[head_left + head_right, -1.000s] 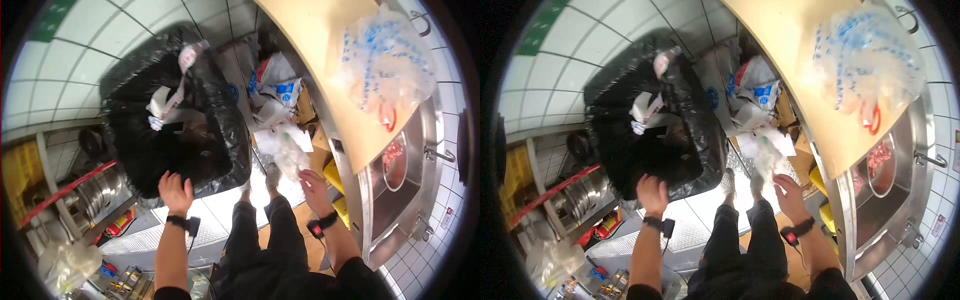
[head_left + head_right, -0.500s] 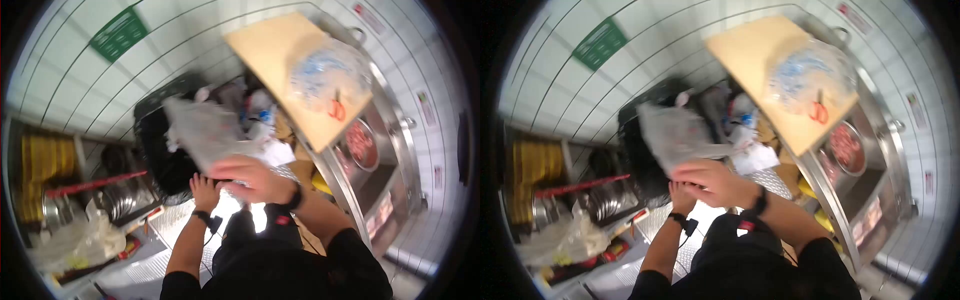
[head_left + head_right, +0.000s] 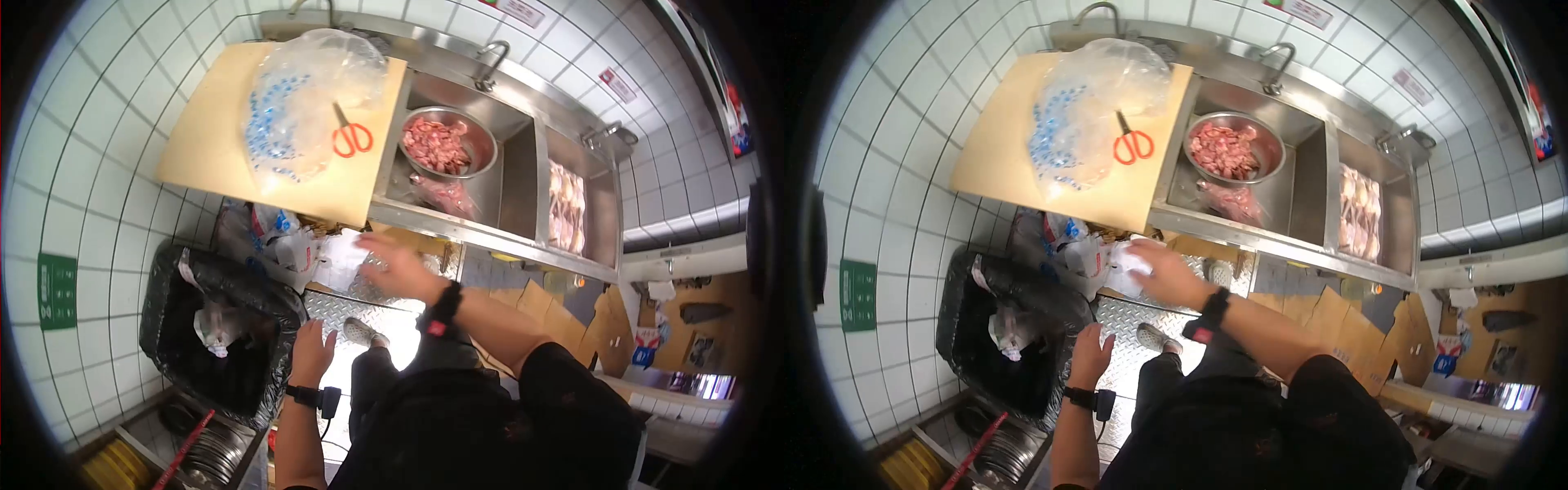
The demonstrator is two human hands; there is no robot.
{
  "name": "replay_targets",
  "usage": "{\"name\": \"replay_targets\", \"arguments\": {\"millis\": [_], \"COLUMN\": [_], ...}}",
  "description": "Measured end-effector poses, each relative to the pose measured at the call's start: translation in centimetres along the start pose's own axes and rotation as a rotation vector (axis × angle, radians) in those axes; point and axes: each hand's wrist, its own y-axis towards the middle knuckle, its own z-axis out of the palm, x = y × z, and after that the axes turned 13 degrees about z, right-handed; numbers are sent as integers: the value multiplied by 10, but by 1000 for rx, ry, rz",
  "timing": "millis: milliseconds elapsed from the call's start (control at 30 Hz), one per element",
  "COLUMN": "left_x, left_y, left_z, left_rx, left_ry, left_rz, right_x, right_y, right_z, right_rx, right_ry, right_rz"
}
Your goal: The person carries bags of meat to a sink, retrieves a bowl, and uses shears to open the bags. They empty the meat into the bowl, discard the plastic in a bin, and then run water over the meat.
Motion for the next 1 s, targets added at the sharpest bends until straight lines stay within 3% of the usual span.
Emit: {"name": "replay_targets", "arguments": {"millis": [33,100,200,267,400,467,500,633,733,800,933,1000], "left_x": [-11,-37,-79,-104,-157,-171,-168,-173,-175,-170,-165,-159], "left_y": [21,65,138,181,273,316,333,406,442,453,459,465], "left_z": [-3,-9,-3,12,44,69,93,151,181,197,213,217], "left_rx": [28,81,158,62,153,270,193,303,459,556,646,737], "left_ry": [-37,-68,-127,-162,-178,-162,-122,-60,18,85,87,155], "left_rz": [17,42,105,248,260,267,357,319,129,26,-86,-113], "right_x": [-30,-70,-126,-148,-236,-265,-276,-347,-405,-416,-456,-464], "right_y": [-5,-30,-66,-87,-104,-92,-83,-36,-2,24,43,54], "right_z": [-25,-70,-130,-162,-208,-234,-249,-276,-261,-254,-205,-190], "right_rx": [-71,-166,-377,-457,-543,-486,-412,-226,-162,89,214,313], "right_ry": [-7,49,11,112,104,42,43,-24,-55,62,137,65], "right_rz": [-9,219,265,483,533,598,697,751,653,837,855,979]}}
